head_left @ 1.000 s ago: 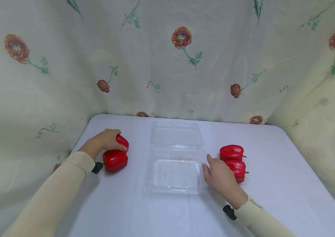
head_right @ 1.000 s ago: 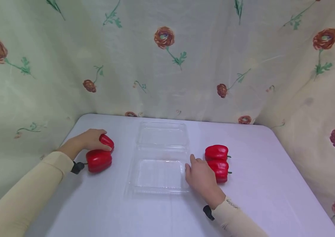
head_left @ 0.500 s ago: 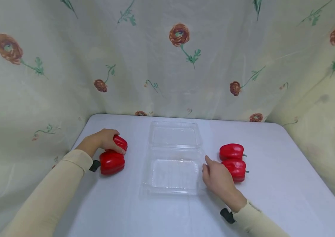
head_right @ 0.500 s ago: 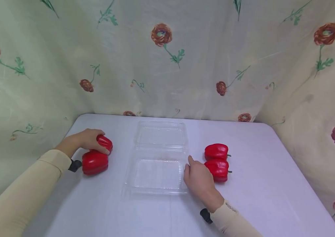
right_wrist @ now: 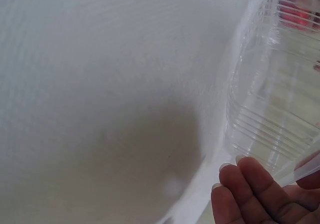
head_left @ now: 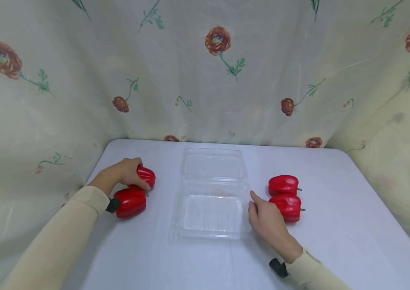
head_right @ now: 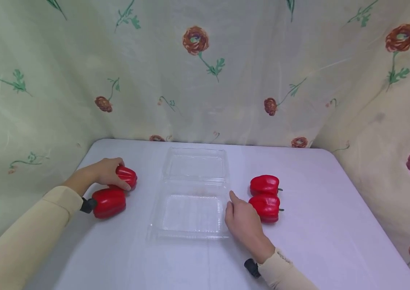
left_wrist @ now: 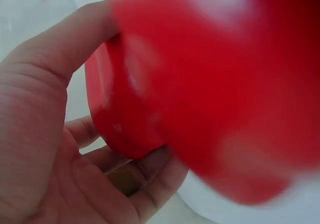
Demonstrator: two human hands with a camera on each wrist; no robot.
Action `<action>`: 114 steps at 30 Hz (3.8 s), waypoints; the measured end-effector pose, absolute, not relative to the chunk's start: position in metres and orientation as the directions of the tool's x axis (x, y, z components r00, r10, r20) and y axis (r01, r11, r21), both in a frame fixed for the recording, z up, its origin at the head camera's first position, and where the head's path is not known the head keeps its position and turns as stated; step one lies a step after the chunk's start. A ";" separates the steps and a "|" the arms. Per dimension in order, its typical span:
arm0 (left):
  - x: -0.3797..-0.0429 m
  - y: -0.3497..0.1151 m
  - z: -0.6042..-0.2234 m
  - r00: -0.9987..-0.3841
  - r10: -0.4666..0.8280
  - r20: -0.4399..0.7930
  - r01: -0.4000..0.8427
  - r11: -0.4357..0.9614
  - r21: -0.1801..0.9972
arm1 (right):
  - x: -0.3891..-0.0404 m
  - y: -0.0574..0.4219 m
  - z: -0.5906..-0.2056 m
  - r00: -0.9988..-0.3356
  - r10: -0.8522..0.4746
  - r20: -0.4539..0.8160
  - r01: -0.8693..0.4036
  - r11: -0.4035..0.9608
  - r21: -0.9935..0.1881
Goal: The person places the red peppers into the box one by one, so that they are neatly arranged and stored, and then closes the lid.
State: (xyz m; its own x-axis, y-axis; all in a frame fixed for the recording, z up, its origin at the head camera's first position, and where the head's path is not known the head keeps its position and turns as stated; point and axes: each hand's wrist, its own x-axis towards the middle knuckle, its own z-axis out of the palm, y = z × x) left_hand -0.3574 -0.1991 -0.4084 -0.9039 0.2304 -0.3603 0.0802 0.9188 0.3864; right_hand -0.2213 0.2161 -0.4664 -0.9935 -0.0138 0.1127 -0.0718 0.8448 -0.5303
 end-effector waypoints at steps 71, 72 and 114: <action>-0.294 -0.037 -0.439 -0.868 0.496 0.029 0.494 0.868 -0.051 | -0.216 0.210 -0.470 -0.989 0.021 0.147 -0.055 0.869 -0.491; -0.294 -0.037 -0.440 -0.868 0.495 0.037 0.494 0.868 -0.047 | -0.216 0.210 -0.470 -0.989 0.021 0.146 -0.054 0.869 -0.491; -0.278 -0.089 -0.427 -0.905 0.419 0.070 0.417 0.847 0.329 | -0.218 0.218 -0.481 -0.992 -0.034 0.122 -0.113 0.674 -0.730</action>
